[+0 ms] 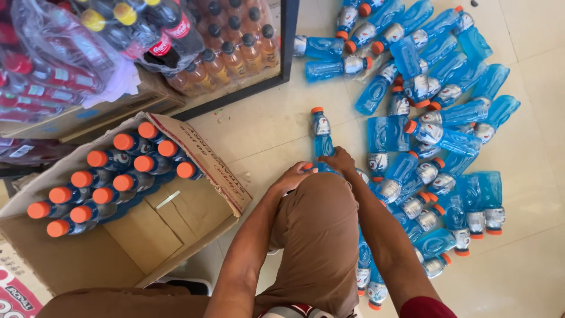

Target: The person picks up blue bottles from a pile on the floor and places them into a cardboard box.

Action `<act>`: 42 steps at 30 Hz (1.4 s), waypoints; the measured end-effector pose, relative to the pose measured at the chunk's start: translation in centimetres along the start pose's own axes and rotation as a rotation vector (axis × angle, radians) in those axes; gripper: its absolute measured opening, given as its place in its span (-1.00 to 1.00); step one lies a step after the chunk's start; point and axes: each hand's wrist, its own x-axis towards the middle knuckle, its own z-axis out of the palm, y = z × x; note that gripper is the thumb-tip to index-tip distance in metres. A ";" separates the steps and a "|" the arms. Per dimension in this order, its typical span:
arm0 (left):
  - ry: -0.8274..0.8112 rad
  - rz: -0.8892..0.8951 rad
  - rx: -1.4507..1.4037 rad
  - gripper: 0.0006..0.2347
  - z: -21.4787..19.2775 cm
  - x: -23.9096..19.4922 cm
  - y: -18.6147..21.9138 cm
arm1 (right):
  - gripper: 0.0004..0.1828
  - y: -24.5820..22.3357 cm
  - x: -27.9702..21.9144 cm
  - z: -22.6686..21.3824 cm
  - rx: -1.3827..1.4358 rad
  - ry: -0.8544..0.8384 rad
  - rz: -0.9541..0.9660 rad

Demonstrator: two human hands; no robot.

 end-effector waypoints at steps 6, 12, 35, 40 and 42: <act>0.042 -0.017 -0.054 -0.24 -0.7 -3.4 3.5 | -0.22 -1.3 -3.0 -1.4 0.712 -0.225 0.006; 0.132 0.031 -0.481 -0.25 -1.7 -8.2 11.0 | -0.38 -3.0 -5.1 -0.8 0.074 0.200 -1.027; 0.492 0.848 -0.363 -0.30 -12.9 -28.4 11.6 | -0.25 -36.9 -28.7 -17.1 -0.026 -0.311 -1.166; 0.692 0.866 -0.392 -0.31 -15.4 -30.2 8.5 | -0.30 -41.8 -32.8 -13.7 -0.232 -0.127 -1.233; 0.753 0.901 -0.489 -0.32 -16.2 -31.0 7.0 | -0.31 -43.0 -32.9 -11.5 -0.162 -0.117 -1.308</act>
